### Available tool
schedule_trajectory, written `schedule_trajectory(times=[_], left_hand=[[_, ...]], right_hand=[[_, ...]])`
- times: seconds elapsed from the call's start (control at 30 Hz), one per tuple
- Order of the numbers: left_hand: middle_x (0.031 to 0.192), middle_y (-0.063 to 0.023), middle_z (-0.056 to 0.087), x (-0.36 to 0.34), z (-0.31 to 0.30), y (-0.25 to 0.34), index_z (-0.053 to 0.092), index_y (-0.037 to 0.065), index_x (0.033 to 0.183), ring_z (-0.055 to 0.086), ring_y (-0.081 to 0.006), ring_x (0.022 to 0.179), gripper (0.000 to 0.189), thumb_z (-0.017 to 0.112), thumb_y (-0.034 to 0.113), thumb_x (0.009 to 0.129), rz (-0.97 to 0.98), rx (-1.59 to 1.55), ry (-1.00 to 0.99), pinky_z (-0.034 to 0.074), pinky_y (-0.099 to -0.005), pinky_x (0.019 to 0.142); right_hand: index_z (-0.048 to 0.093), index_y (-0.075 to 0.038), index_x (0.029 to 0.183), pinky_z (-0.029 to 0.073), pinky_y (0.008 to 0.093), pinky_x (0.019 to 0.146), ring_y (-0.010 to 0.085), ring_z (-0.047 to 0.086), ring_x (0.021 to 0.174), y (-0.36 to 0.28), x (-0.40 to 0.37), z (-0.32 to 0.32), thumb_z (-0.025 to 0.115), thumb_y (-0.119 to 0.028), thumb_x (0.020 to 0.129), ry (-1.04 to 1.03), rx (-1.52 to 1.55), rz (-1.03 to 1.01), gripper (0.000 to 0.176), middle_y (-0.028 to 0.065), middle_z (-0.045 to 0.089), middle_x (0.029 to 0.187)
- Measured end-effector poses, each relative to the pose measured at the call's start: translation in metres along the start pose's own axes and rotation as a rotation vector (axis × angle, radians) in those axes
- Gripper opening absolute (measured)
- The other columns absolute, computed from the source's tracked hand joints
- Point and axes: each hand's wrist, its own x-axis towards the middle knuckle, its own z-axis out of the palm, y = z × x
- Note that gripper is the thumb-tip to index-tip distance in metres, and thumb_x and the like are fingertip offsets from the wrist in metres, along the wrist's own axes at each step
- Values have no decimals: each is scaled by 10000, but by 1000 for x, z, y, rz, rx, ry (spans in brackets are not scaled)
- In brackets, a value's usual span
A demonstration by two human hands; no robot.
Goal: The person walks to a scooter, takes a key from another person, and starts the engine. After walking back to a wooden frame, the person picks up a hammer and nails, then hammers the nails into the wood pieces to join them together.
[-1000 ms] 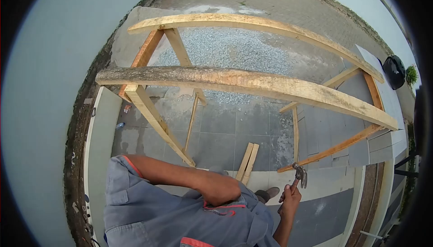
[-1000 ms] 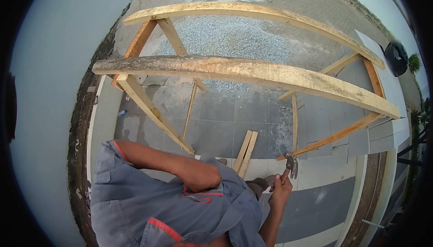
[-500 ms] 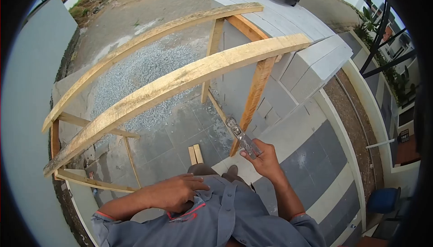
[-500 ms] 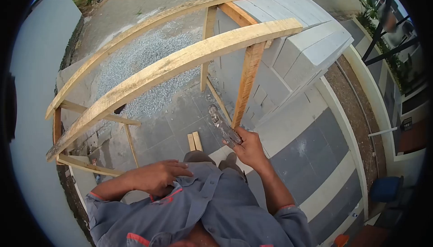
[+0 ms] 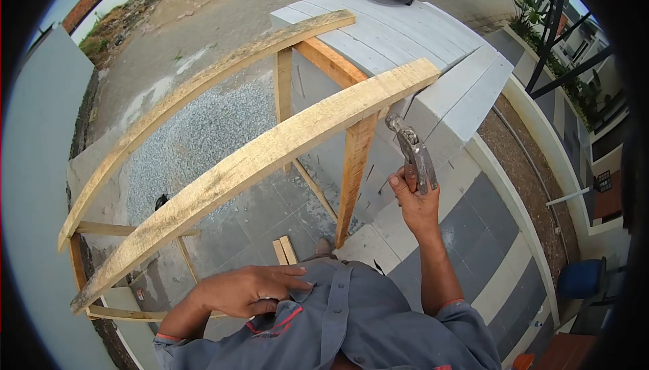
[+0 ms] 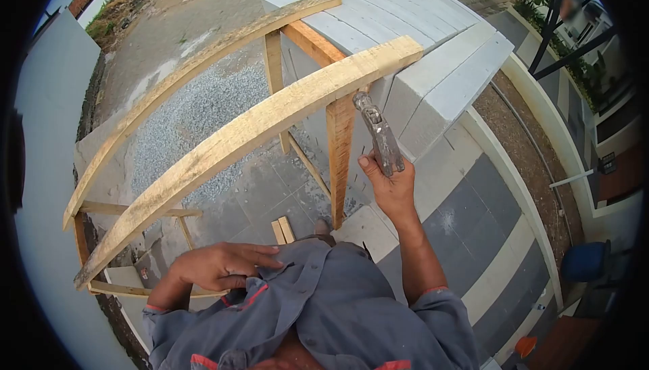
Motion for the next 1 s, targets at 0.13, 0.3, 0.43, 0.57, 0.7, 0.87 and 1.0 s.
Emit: schedule_trajectory(times=[0.13, 0.3, 0.43, 0.57, 0.7, 0.87, 1.0], left_hand=[[1052, -119, 709, 2, -20, 4, 655, -1, 1007, 682, -316, 1025, 90, 615, 38, 936, -14, -192, 235, 537, -385, 837], [899, -101, 670, 64, -40, 41, 631, -12, 1117, 674, -166, 838, 163, 543, 23, 984, 29, -116, 735, 541, -278, 700], [867, -97, 639, 128, -78, 31, 613, -12, 1161, 613, -184, 780, 227, 578, 105, 969, -120, 362, 985, 526, -317, 719], [908, -126, 643, 181, -110, 14, 613, -22, 1175, 627, -253, 835, 463, 722, 304, 865, -309, 690, 902, 521, -387, 761], [961, -243, 687, 218, -136, -4, 627, -56, 1176, 677, -384, 957, 780, 827, 504, 671, -360, 914, 836, 537, -439, 834], [902, -236, 718, 248, -147, -17, 697, -58, 1056, 716, -364, 864, 706, 846, 474, 617, -493, 722, 591, 551, -397, 816], [904, -228, 719, 256, -147, -16, 701, -58, 1035, 714, -349, 853, 657, 861, 368, 561, -503, 716, 602, 551, -386, 790]], right_hand=[[581, -28, 938, 438, 237, 506, 74, 501, 575, 13, 38, 7, 689, -136, 947, 88, 107, -67, 154, 23, 575, 788], [587, 10, 1094, 553, 350, 837, 209, 640, 993, 50, 72, 16, 657, -93, 956, 155, 57, -148, 185, 187, 598, 1255], [510, 70, 1339, 506, 365, 983, 251, 574, 1218, 58, 79, 29, 624, -32, 964, 103, 155, -122, 404, 208, 573, 1346], [459, 43, 1409, 489, 370, 1015, 261, 540, 1273, 75, 87, 26, 624, -30, 965, 65, 220, -111, 479, 196, 542, 1387], [436, 33, 1420, 475, 361, 1038, 254, 504, 1313, 82, 94, 23, 609, -35, 975, 21, 333, -147, 483, 174, 512, 1419], [391, 17, 1444, 441, 354, 1072, 244, 469, 1337, 90, 103, 23, 589, -47, 989, -103, 423, -141, 500, 152, 493, 1421], [407, 16, 1427, 462, 348, 1041, 224, 505, 1278, 92, 109, 26, 589, -37, 987, -90, 464, -169, 480, 143, 520, 1377]])
